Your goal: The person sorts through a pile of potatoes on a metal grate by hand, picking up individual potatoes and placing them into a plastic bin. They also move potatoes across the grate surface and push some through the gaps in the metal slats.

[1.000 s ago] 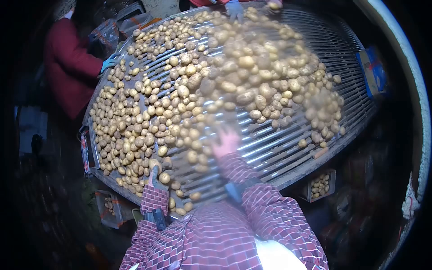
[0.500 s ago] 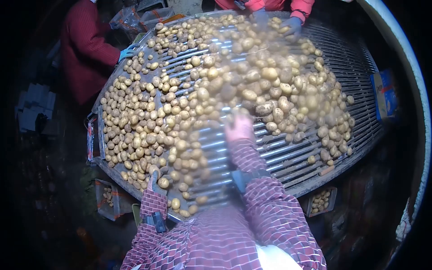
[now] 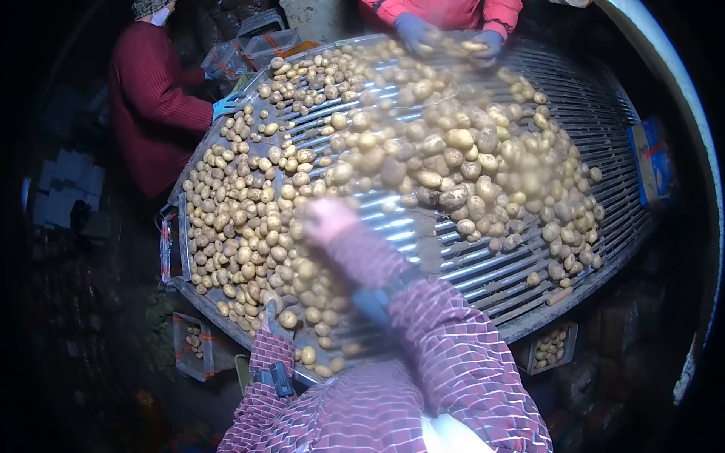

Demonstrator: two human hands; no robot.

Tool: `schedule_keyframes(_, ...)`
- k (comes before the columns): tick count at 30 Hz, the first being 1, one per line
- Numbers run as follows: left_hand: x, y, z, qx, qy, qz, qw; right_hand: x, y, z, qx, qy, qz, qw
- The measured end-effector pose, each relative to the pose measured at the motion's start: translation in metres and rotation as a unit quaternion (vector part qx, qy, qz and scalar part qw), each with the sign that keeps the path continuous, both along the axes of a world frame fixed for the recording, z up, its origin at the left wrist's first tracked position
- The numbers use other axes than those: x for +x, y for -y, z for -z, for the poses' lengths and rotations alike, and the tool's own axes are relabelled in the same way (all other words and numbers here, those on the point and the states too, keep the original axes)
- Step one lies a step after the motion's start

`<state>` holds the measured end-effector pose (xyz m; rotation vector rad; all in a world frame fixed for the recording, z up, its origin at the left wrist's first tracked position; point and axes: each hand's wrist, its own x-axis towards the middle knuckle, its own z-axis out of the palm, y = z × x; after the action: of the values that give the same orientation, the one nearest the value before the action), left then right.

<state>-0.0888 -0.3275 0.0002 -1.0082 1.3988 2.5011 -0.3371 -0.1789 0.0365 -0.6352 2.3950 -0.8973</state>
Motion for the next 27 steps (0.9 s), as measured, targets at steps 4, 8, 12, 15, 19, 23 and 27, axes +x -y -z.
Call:
schedule_keyframes(4,0.007,0.003,0.006,0.051,0.006,-0.020,0.998,-0.071,-0.005,0.035,0.153,-0.277,0.067,0.946)
schedule_keyframes(8,0.005,0.003,0.004,0.044,-0.007,-0.007,0.999,-0.053,-0.011,0.032,0.181,-0.106,0.049,0.977)
schedule_keyframes(12,0.009,-0.002,0.005,0.051,-0.004,-0.001,0.999,0.045,-0.035,0.021,0.003,0.060,0.114,0.992)
schedule_keyframes(15,0.013,-0.005,0.007,0.055,0.010,-0.003,0.998,0.083,-0.045,-0.030,-0.042,0.057,-0.023,0.997)
schedule_keyframes(19,0.018,-0.005,0.006,0.058,0.018,0.005,0.998,0.000,-0.048,-0.022,-0.024,0.019,0.039,0.999)
schedule_keyframes(23,0.025,-0.007,0.005,0.066,0.028,0.013,0.997,-0.142,-0.044,0.010,0.150,-0.240,0.177,0.942)
schedule_keyframes(27,0.028,-0.010,0.007,0.072,0.039,0.019,0.996,-0.152,-0.036,0.033,0.273,-0.202,0.051,0.939)
